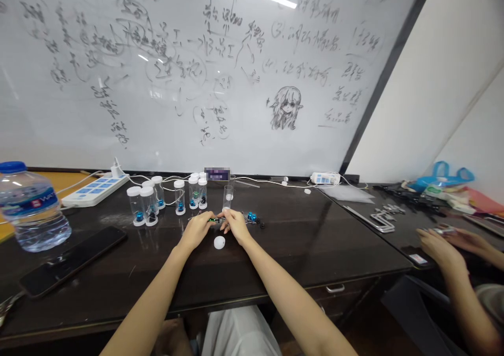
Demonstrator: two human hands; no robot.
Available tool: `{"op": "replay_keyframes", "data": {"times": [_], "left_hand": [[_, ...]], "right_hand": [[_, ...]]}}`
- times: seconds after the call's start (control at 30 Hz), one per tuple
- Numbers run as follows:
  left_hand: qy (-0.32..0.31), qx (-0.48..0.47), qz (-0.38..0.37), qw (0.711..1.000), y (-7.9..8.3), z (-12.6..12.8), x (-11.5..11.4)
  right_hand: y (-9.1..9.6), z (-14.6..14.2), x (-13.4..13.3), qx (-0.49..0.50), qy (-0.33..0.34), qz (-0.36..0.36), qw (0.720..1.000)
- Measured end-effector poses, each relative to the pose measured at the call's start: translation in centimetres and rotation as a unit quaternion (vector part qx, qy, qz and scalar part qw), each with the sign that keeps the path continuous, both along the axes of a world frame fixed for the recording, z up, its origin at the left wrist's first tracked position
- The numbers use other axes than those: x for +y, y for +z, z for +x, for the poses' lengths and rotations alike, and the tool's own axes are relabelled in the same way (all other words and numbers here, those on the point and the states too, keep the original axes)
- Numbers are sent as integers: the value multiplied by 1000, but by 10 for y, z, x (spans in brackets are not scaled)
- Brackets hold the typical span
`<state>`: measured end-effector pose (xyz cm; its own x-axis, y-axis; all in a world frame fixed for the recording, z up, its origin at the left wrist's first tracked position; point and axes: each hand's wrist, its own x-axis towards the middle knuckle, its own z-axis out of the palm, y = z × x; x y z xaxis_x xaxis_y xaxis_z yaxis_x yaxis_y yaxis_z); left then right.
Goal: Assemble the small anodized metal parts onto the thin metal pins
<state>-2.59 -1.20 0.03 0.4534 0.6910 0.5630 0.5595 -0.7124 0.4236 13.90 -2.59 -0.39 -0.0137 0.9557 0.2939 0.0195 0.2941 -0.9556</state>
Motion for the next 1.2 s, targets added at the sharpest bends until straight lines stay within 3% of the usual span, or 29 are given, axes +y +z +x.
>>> {"op": "replay_keyframes", "data": {"times": [0.2,0.63,1.0,1.2], "left_hand": [[6,5,2,1000,1,0,-1],[-3,0,2,1000,2,0,-2],[8,-12,-21,1000,5,0,-5],[9,-14,-31,999,5,0,-5]], "right_hand": [[4,1,-5,6,0,13,1000],[1,1,-1,11,11,-33,999],[4,2,-4,21,4,7,1000],[4,1,-4,14,-5,-4,1000]]}}
